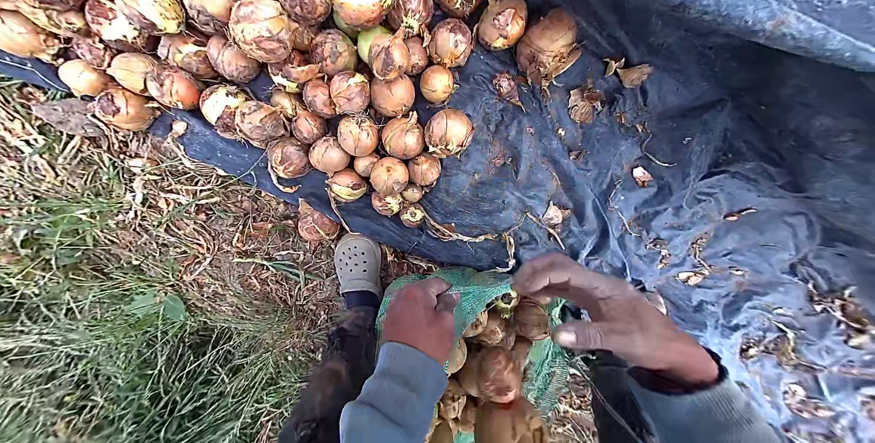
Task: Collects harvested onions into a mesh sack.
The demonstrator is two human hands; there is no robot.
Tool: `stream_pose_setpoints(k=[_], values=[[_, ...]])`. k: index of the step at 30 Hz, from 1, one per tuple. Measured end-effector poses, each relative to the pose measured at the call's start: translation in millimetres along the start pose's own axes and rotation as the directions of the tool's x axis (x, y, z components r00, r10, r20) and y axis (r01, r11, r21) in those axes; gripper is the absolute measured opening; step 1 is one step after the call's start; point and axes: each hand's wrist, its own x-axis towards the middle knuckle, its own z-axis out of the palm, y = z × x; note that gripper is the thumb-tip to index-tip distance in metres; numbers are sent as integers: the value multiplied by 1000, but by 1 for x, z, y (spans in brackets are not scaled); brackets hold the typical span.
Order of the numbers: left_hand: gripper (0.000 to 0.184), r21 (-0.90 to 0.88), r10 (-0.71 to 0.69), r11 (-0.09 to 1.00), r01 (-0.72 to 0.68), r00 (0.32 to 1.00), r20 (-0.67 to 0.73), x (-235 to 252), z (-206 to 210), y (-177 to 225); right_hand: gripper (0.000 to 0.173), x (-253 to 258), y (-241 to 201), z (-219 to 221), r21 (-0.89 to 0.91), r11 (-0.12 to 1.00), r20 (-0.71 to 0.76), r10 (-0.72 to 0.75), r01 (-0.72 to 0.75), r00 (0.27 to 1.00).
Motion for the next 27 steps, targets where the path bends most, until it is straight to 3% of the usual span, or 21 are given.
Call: stream_pose_setpoints(k=[2, 5, 8, 10, 12, 14, 16, 18, 20, 22, 25, 27], values=[[17, 5, 1, 1000, -1, 1000, -30, -5, 6, 3, 51, 52, -3, -6, -364, 929, -158, 7, -65, 987], [14, 18, 37, 999, -35, 994, -100, -7, 14, 3, 72, 171, 8, -11, -704, 685, -265, -8, -188, 964], [12, 49, 114, 993, -107, 979, -169, -8, 22, -8, 89, 262, 25, -3, -859, 458, -212, 89, -229, 973], [12, 55, 118, 992, -110, 977, -178, -9, 27, -12, 91, 277, 31, -1, -845, 464, -243, 113, -267, 963], [12, 49, 116, 993, -108, 976, -185, -12, 29, -13, 89, 253, 34, -5, -692, 659, -307, 100, -294, 946], [13, 38, 120, 993, -115, 974, -194, -13, 30, -14, 83, 186, 34, -5, -341, 919, -378, 58, -197, 924], [15, 39, 100, 995, -94, 976, -194, -15, 28, -13, 80, 86, 18, 8, -94, 982, -388, 117, -166, 914], [17, 34, 70, 997, -64, 981, -180, -18, 26, -15, 76, -14, 14, 32, -150, 958, -356, 180, -246, 917], [18, 31, 86, 996, -81, 977, -194, -22, 31, -17, 67, -81, 30, 46, -297, 878, -317, 281, -376, 906], [20, 55, 121, 992, -112, 971, -206, -33, 43, -19, 65, -110, 50, 52, -444, 726, -390, 372, -526, 842], [31, 140, 52, 989, -49, 998, -20, -56, 67, -17, 92, -104, 85, 36, -474, 383, -534, 590, -793, 605], [39, 203, -12, 979, -21, 987, 159, -71, 88, -16, 79, -104, 111, 12, -520, 157, -485, 754, -839, 442]])
